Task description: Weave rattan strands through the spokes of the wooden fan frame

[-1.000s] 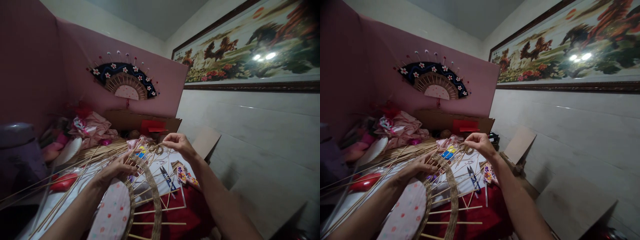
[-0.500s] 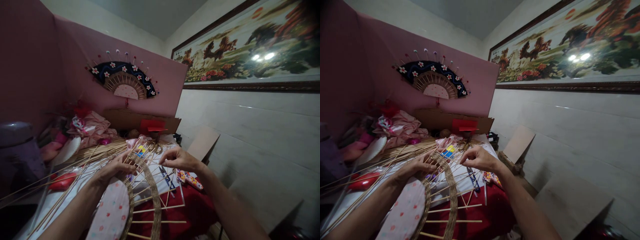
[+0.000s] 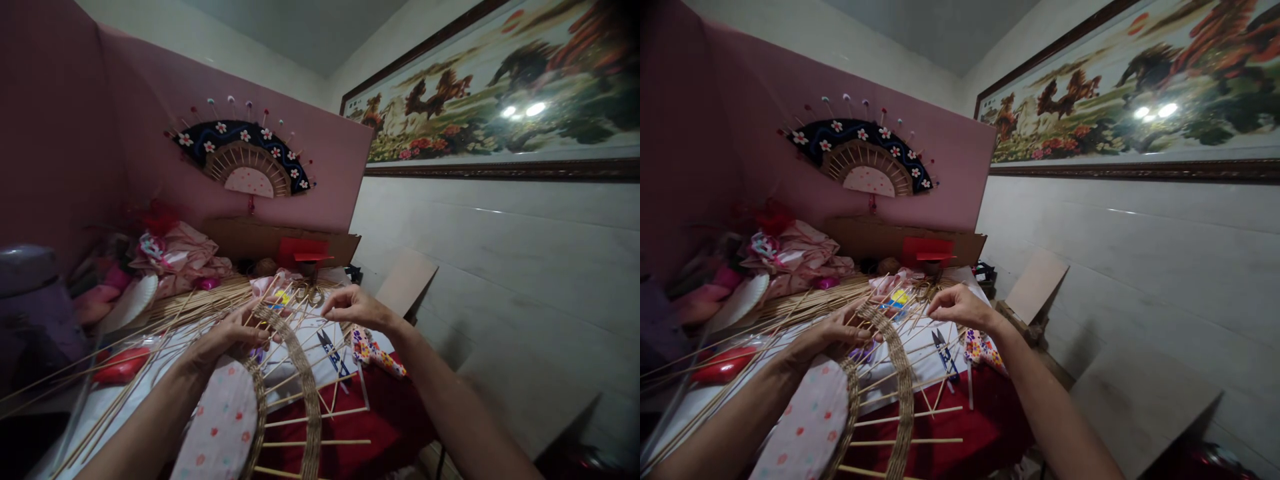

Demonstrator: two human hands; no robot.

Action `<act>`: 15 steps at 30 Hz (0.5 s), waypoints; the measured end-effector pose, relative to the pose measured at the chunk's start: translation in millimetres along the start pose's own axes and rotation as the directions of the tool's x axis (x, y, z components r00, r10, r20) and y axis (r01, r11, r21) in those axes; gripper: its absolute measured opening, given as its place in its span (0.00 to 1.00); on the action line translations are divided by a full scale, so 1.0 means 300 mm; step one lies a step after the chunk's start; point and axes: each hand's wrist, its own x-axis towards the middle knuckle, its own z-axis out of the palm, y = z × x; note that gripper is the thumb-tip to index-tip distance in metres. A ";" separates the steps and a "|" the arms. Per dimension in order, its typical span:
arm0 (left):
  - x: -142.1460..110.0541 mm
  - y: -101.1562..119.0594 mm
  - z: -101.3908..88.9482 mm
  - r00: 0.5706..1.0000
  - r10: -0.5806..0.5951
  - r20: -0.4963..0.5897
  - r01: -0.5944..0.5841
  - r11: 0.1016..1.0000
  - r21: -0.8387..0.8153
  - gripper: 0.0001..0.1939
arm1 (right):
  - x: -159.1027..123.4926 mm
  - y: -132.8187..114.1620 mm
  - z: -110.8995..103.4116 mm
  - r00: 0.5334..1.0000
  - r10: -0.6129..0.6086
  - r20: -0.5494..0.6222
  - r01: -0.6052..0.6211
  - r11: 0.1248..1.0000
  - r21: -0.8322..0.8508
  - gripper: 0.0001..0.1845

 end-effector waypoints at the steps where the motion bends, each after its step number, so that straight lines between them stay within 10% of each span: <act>1: 0.000 0.002 0.001 1.000 -0.009 -0.010 0.009 1.000 0.006 0.32 | -0.001 -0.003 0.003 1.000 0.000 0.001 0.000 1.000 -0.022 0.05; 15: 0.005 -0.006 -0.015 1.000 0.001 0.007 -0.001 1.000 0.029 0.32 | 0.009 -0.048 0.009 0.998 -0.040 -0.046 0.027 0.966 -0.256 0.06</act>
